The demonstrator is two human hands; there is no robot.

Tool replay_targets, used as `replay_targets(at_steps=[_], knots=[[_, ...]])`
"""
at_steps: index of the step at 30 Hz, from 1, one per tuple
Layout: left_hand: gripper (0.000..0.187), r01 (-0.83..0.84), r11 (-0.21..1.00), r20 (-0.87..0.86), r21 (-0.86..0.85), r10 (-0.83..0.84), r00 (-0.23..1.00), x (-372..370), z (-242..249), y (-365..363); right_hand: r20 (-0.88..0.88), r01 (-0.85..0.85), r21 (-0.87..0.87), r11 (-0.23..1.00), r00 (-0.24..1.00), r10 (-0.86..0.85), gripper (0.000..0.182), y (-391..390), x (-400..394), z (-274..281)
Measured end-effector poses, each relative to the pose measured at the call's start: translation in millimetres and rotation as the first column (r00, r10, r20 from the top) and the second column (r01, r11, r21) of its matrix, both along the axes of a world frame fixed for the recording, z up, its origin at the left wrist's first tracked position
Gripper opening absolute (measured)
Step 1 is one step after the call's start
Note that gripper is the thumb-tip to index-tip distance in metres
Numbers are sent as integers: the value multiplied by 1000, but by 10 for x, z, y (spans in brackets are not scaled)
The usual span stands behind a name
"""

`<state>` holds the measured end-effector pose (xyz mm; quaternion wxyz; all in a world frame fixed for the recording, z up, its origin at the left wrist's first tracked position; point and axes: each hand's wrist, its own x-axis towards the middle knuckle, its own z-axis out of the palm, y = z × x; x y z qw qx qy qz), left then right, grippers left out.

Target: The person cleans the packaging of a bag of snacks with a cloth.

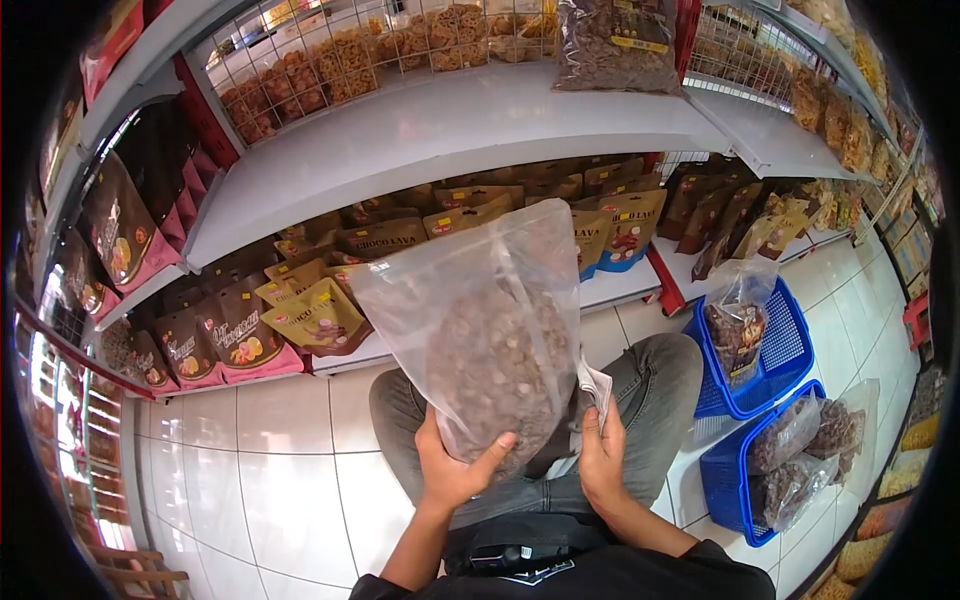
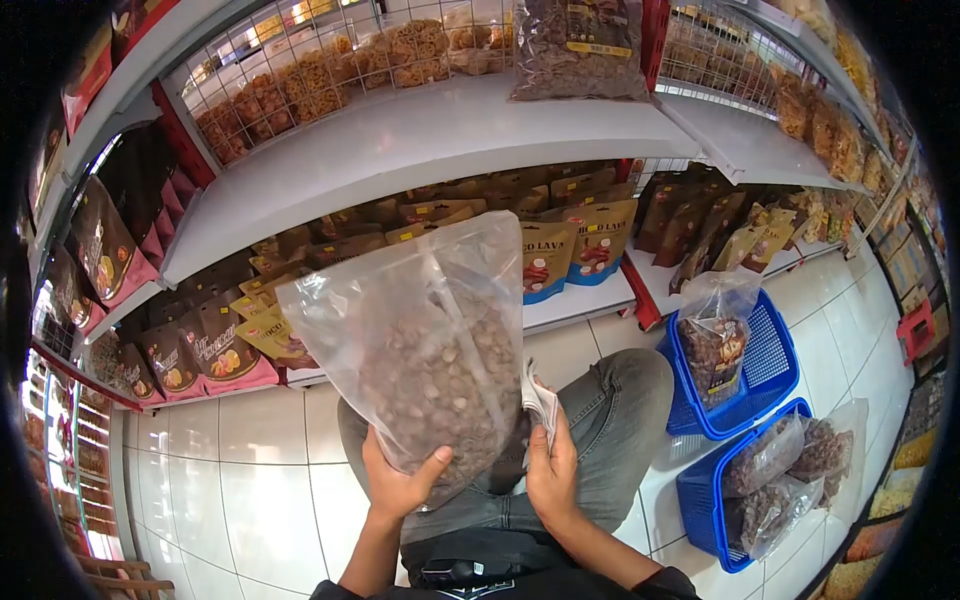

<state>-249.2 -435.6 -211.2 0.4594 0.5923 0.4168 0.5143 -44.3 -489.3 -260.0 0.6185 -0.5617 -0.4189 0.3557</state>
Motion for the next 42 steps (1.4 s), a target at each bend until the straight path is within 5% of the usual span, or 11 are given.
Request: replay_targets(at_steps=[2,5,12,15,18,23,26,29,31,36,42], knots=[[82,-70,998,-157,5,70,985,77,27,-81,-163,-38,0,999,986,38,50,45,-36,-88],[92,-115,947,-328,300,216,920,232,-29,-123,-546,-68,6,998,836,60,49,178,-125,-251],[103,100,914,-632,393,190,751,356,-137,-340,-864,-236,-64,970,499,64,53,303,-6,-796],[91,110,917,-621,383,167,766,307,-223,-362,-753,-276,4,961,632,184,57,313,89,-1224],[85,138,913,-557,383,109,823,43,-522,-238,-858,-250,53,967,484,173,52,461,85,-1328],[73,-109,958,-321,267,194,927,-452,-1163,671,-779,-300,21,954,593,204,47,527,81,-1042],[81,196,960,-141,201,-169,975,-440,-1066,1275,-714,-283,-3,959,672,196,44,557,24,-1141],[95,350,915,284,-202,-287,915,-379,-1660,1554,-424,-206,-118,971,895,139,48,421,-26,-1201],[99,362,855,193,-372,-310,931,-565,-2338,1695,-318,-234,-177,956,933,169,51,189,18,-966],[96,279,848,185,-450,-218,958,-352,-2026,1420,-262,-437,-250,864,890,374,62,-368,203,-666],[89,264,857,375,-442,-90,923,-86,-1659,1364,197,-416,-79,906,884,423,128,-332,168,-553]])
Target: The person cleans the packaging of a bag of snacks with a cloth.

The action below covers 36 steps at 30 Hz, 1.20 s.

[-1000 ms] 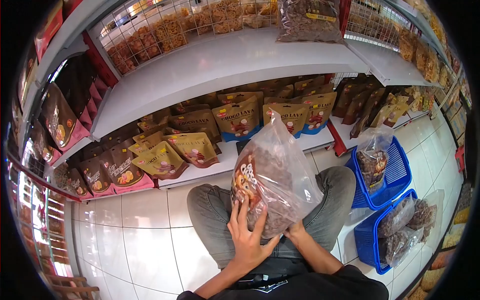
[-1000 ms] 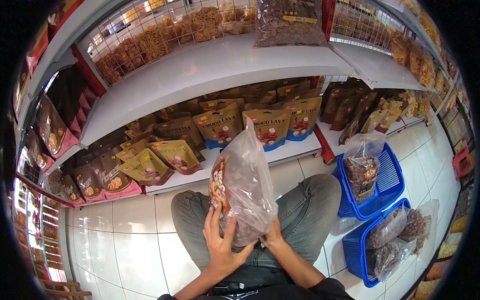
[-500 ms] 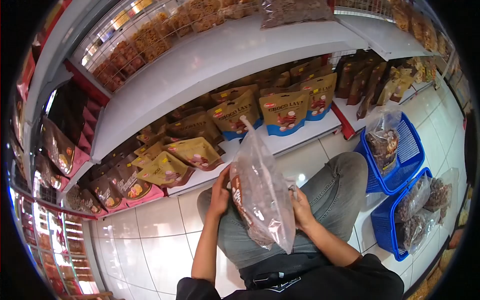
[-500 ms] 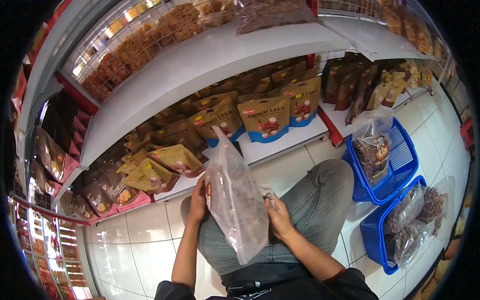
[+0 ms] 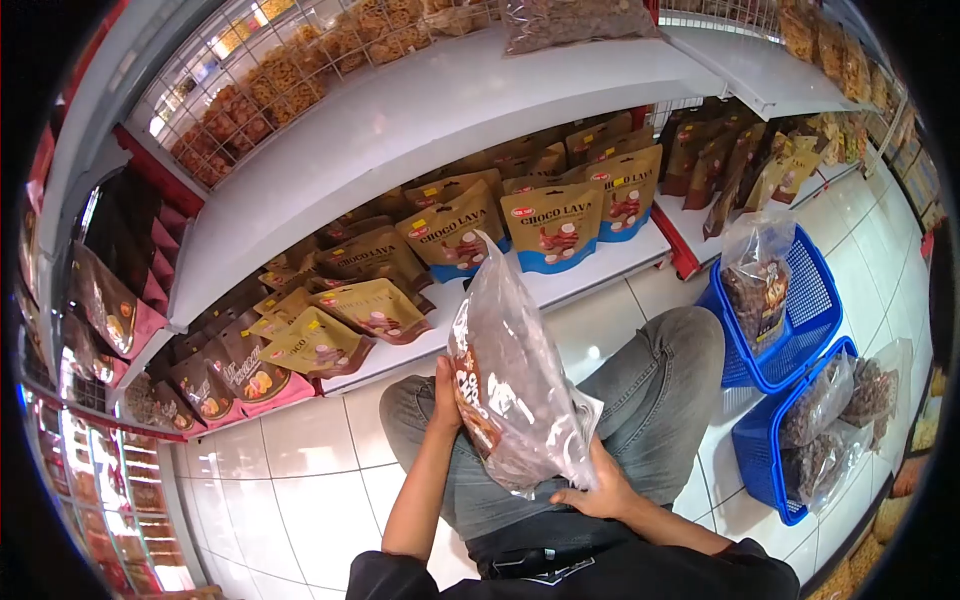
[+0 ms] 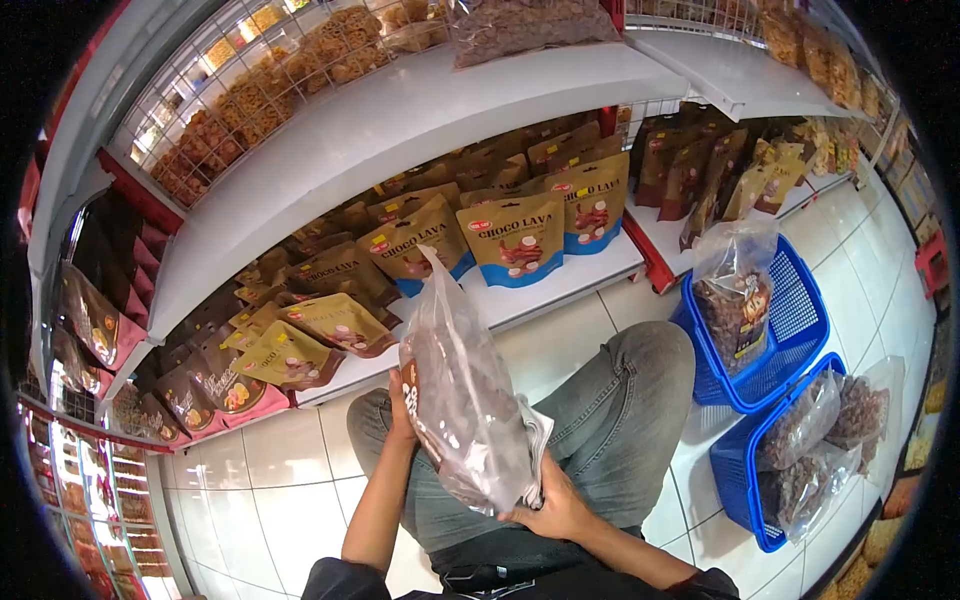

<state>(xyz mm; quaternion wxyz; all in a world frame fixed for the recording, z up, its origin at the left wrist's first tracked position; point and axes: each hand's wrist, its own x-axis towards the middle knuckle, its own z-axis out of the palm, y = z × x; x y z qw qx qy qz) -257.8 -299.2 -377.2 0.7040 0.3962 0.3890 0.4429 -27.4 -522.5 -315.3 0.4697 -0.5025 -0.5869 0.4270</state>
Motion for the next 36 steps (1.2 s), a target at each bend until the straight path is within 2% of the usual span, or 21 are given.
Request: replay_targets(at_steps=[2,3,4,6,9,11,12,13,16,18,20,22,23,26,28,30,31,33,36], knots=[[87,17,1000,-16,18,-16,1000,-27,40,12,73,31,16,999,997,-33,130,77,33,83],[85,21,1000,-21,21,-21,1000,-37,44,25,134,55,23,998,989,-58,133,81,67,-46],[80,-59,991,-40,117,64,997,108,320,-51,59,123,-13,992,991,-122,134,136,59,68],[74,-95,980,-63,174,107,992,91,265,-112,123,193,112,975,971,-206,138,356,122,134],[71,-274,951,17,140,275,961,197,289,-290,55,185,243,952,978,-203,141,725,245,321],[70,-277,945,-91,175,296,951,237,439,-419,21,165,236,958,984,-175,136,911,363,330],[70,-276,941,-144,195,306,941,263,554,-464,5,154,235,960,987,-160,133,1000,438,331],[79,-255,933,-253,256,319,913,292,684,-512,-17,158,199,967,987,-158,129,1080,525,345],[77,-47,917,-435,395,232,870,276,1159,-604,-121,148,83,986,983,-137,117,1272,816,319],[74,16,903,-446,428,196,873,201,1164,-599,-250,117,-14,993,961,-117,111,1399,972,155],[73,95,906,-441,414,108,891,60,1025,-588,-258,89,-21,996,962,-92,109,1435,991,42],[70,30,937,-372,347,108,922,-22,961,-617,-235,77,-32,997,969,-82,108,1388,926,-13],[70,1,951,-333,309,107,937,-42,943,-633,-330,65,-63,996,941,-83,107,1362,846,-23],[63,-252,865,-349,433,419,838,-43,1139,-709,-329,16,-60,998,944,-35,105,1404,748,-5],[48,-69,654,-475,753,613,632,-89,1683,-776,-273,4,-47,999,962,-17,103,1434,724,37],[33,32,552,-310,833,418,854,-137,2244,-945,-183,12,-67,998,983,-24,102,1404,707,-28],[33,95,500,-263,861,278,924,-150,2483,-1028,-217,20,-88,996,975,-38,101,1382,695,-55],[32,187,394,-233,900,70,970,-73,2893,-1213,-327,-18,-155,988,944,-34,100,1376,702,-103],[31,184,331,-185,926,-29,982,46,3144,-1342,-407,-7,-165,986,911,-62,96,1409,646,-86]])
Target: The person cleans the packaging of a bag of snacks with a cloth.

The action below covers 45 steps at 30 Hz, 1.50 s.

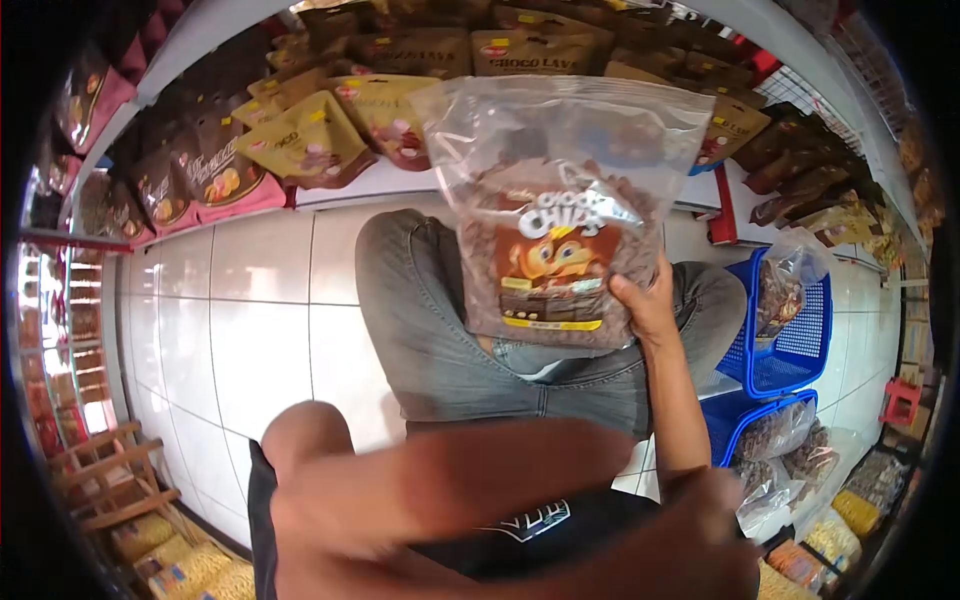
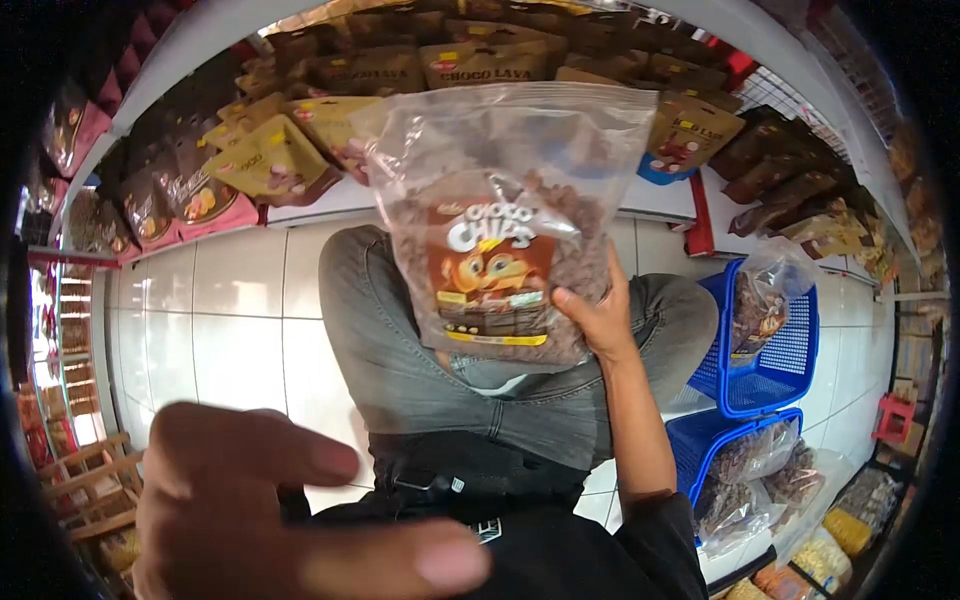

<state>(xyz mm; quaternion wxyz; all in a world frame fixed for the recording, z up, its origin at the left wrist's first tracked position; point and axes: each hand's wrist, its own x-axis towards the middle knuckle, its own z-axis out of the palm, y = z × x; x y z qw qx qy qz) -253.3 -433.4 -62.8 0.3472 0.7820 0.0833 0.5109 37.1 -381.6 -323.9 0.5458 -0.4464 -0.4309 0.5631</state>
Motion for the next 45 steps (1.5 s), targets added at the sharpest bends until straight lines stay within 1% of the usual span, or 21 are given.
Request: replay_targets(at_steps=[2,3,6,7,10,11,14,17,20,24,26,27,31,34,35,37,38,41,43,44,45], knots=[[31,24,1000,21,13,-25,999,30,38,1,-33,49,8,999,998,-49,96,-2,6,-14],[30,32,999,25,17,-32,999,30,35,1,-20,66,13,998,998,-66,95,-2,36,-57],[30,47,999,34,9,-48,998,15,45,2,-90,77,0,997,993,-77,90,-9,59,-116],[29,55,998,36,11,-55,998,9,41,7,-141,52,-4,999,989,-52,82,-8,76,-110],[28,60,998,50,-2,-60,997,-7,45,-24,-190,124,-29,992,974,-127,77,-4,115,-196],[28,58,998,50,-10,-57,997,-25,31,-36,-197,137,-65,988,969,-148,76,-22,152,-257],[27,61,998,59,-11,-60,996,-64,8,-51,-232,136,-36,990,962,-141,76,-8,211,-314],[26,68,997,56,-25,-66,996,-91,3,-67,-273,133,-47,990,952,-141,77,-20,248,-378],[26,67,997,42,-28,-66,997,-72,23,-56,-245,142,-44,989,958,-148,77,-25,238,-351],[24,59,997,17,-51,-58,998,-111,55,-84,-249,90,-56,994,963,-101,75,-35,216,-300],[24,60,997,26,-58,-58,998,-127,40,-79,-209,186,-48,981,959,-192,74,-26,238,-429],[24,66,996,34,-56,-64,997,-126,29,-57,-228,133,-28,991,964,-136,74,-27,259,-400],[22,83,996,40,-37,-82,996,-91,24,-14,-240,172,-12,985,956,-170,74,-13,173,-300],[22,89,996,36,-24,-89,995,-49,38,7,-273,146,-53,988,950,-155,73,-17,188,-306],[21,92,996,36,-21,-91,995,-44,39,15,-275,172,-52,984,945,-180,71,-22,199,-342],[21,89,996,27,-19,-88,996,-54,41,7,-286,151,-55,987,945,-161,71,-14,171,-305],[21,87,996,18,-22,-86,996,-66,46,-5,-286,141,-57,988,946,-152,71,-17,174,-278],[20,98,995,45,-25,-97,994,-47,21,5,-241,185,-16,983,953,-183,72,-11,204,-326],[19,101,994,38,-31,-100,994,-47,36,-30,-231,184,-23,983,955,-184,73,-24,251,-304],[19,106,994,46,-24,-105,993,-36,27,-13,-236,171,-30,985,956,-173,73,-8,214,-317],[19,109,994,47,-21,-107,993,-14,29,-17,-291,143,-35,989,945,-147,73,-5,198,-304]])
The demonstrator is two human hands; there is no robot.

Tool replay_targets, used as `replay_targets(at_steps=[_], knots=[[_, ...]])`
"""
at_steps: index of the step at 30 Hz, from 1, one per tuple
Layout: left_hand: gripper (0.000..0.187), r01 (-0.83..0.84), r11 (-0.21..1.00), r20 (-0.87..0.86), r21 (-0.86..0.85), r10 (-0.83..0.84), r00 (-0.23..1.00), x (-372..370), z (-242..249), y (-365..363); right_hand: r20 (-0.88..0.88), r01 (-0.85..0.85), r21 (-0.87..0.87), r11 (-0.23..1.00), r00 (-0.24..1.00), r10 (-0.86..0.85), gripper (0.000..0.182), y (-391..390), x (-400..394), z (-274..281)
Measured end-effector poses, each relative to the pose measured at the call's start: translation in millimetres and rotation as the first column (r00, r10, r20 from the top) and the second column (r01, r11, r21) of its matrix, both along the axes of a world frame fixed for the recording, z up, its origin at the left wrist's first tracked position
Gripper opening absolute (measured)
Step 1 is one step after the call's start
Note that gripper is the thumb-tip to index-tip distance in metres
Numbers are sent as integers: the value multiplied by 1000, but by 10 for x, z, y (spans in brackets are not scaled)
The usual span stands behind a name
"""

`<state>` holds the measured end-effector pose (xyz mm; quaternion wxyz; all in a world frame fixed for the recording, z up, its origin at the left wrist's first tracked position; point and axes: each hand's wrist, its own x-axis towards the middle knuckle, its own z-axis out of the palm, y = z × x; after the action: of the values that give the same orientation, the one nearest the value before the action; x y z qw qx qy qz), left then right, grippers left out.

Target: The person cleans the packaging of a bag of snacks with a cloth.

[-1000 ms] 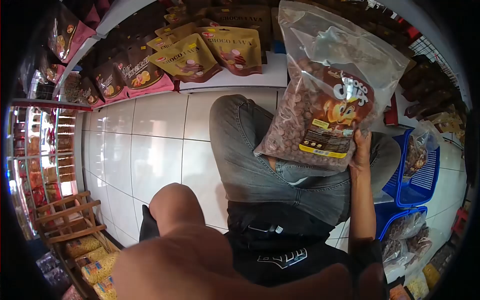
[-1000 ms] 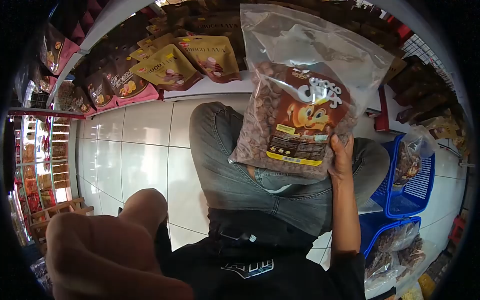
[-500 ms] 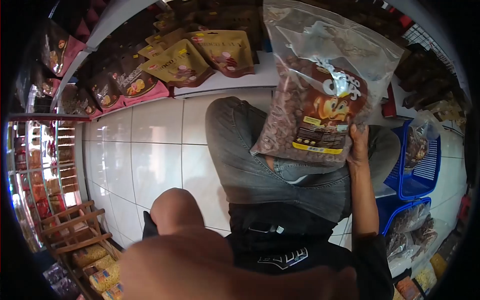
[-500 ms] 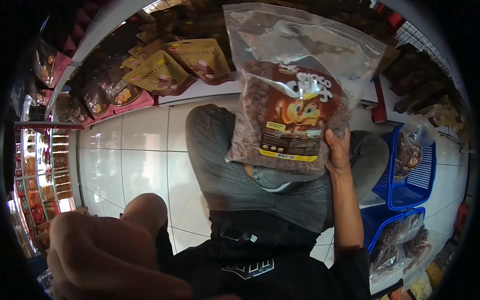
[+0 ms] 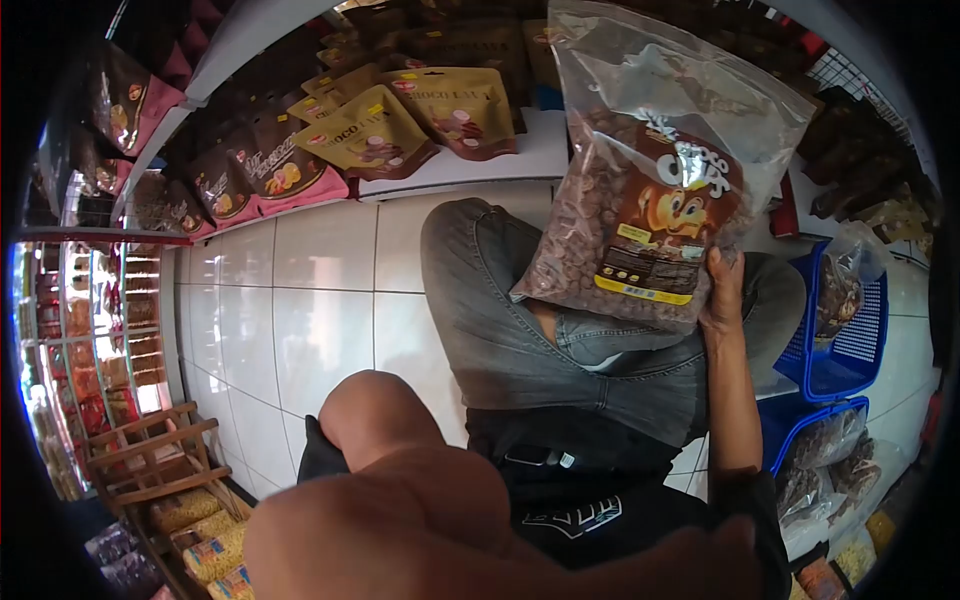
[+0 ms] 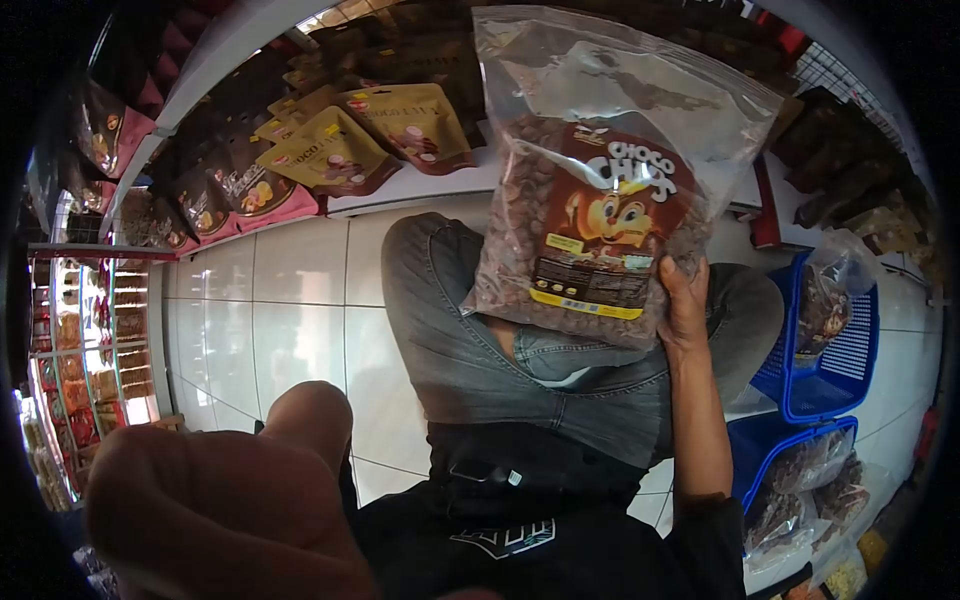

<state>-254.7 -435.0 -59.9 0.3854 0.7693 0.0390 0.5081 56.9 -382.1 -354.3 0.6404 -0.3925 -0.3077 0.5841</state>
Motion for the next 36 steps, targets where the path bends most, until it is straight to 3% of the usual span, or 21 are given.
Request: replay_targets(at_steps=[36], knots=[[10,-6,1000,-34,25,6,999,174,151,-53,-5,52,18,998,999,-52,72,16,-50,31]])
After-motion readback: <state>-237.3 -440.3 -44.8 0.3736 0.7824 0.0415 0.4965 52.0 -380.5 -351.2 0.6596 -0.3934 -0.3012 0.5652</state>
